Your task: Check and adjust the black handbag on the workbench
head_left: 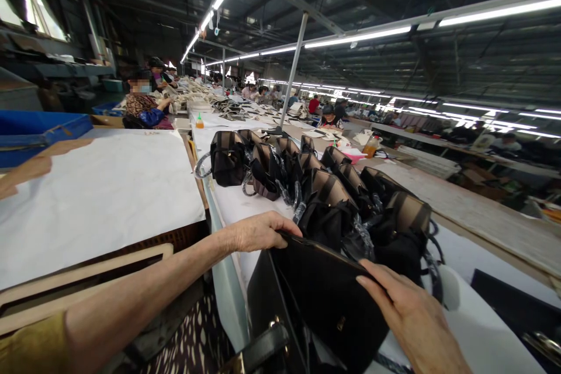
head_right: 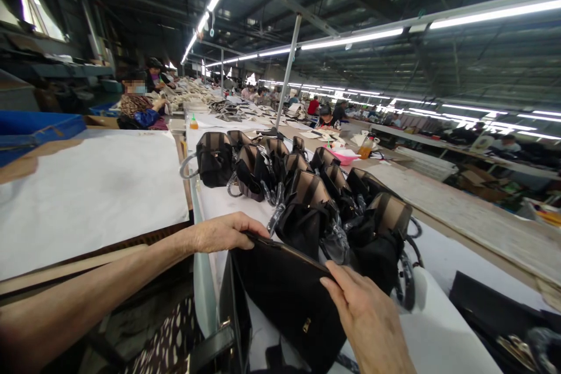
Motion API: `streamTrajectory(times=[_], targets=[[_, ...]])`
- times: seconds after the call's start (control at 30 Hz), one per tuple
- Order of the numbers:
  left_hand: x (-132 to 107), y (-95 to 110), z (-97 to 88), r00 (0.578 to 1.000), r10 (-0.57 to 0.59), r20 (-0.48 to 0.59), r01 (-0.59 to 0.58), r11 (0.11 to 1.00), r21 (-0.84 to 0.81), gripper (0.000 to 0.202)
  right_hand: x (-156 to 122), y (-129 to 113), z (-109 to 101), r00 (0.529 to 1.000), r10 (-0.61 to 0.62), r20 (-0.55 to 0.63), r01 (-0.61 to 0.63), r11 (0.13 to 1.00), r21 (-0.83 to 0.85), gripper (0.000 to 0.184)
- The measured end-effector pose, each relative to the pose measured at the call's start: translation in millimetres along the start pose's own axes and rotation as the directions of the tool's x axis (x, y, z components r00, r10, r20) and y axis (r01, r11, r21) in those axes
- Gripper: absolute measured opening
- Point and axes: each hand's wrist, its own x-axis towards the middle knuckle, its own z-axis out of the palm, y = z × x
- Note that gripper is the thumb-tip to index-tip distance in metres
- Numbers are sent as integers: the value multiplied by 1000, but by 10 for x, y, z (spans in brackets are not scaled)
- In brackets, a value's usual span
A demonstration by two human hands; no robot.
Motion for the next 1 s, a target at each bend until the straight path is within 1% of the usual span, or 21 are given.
streamTrajectory(times=[0.03, 0.1, 0.27, 0.4, 0.47, 0.53, 0.6, 0.63, 0.73, 0.83, 1.0], targets=[[-2, 2, 3, 1000, -8, -3, 8, 1000, -2, 42, 22, -19, 10, 999, -41, -19, 40, 998, -38, 43], [-7, 2, 9, 1000, -19, -8, 18, 1000, -13, 41, 69, -66, 28, 996, -85, -40, 82, 994, -77, 44], [-29, -10, 13, 1000, -24, -20, 22, 998, -62, 37, 164, -158, 32, 998, -41, -54, 41, 999, -4, 44], [-34, -25, 13, 999, -42, -20, 40, 995, -89, 35, 164, -142, 23, 998, -49, -41, 50, 998, 23, 43], [-29, -29, 13, 999, -36, -22, 34, 997, -68, 34, 149, -129, 23, 999, -52, 1, 52, 998, -18, 41], [-26, -22, 15, 999, -25, -33, 24, 999, -30, 32, 145, -134, 30, 998, -42, 47, 47, 993, -106, 41], [-30, -8, 18, 999, -18, -46, 19, 1000, 20, 30, 164, -169, 46, 997, -34, 66, 46, 983, -175, 43], [-34, -2, 20, 999, -13, -53, 15, 999, 41, 29, 184, -198, 59, 997, -41, 66, 53, 982, -184, 44], [-46, -4, 20, 998, 5, -63, -1, 997, 78, 29, 281, -320, 112, 994, -75, 74, 83, 990, -115, 40], [-55, -33, 16, 997, 10, -76, -5, 997, 73, 29, 385, -441, 167, 993, -87, 85, 91, 995, -46, 36], [-71, -42, 20, 994, 3, -106, 5, 998, 66, 28, 468, -534, 223, 992, -114, 54, 116, 993, -30, 36]])
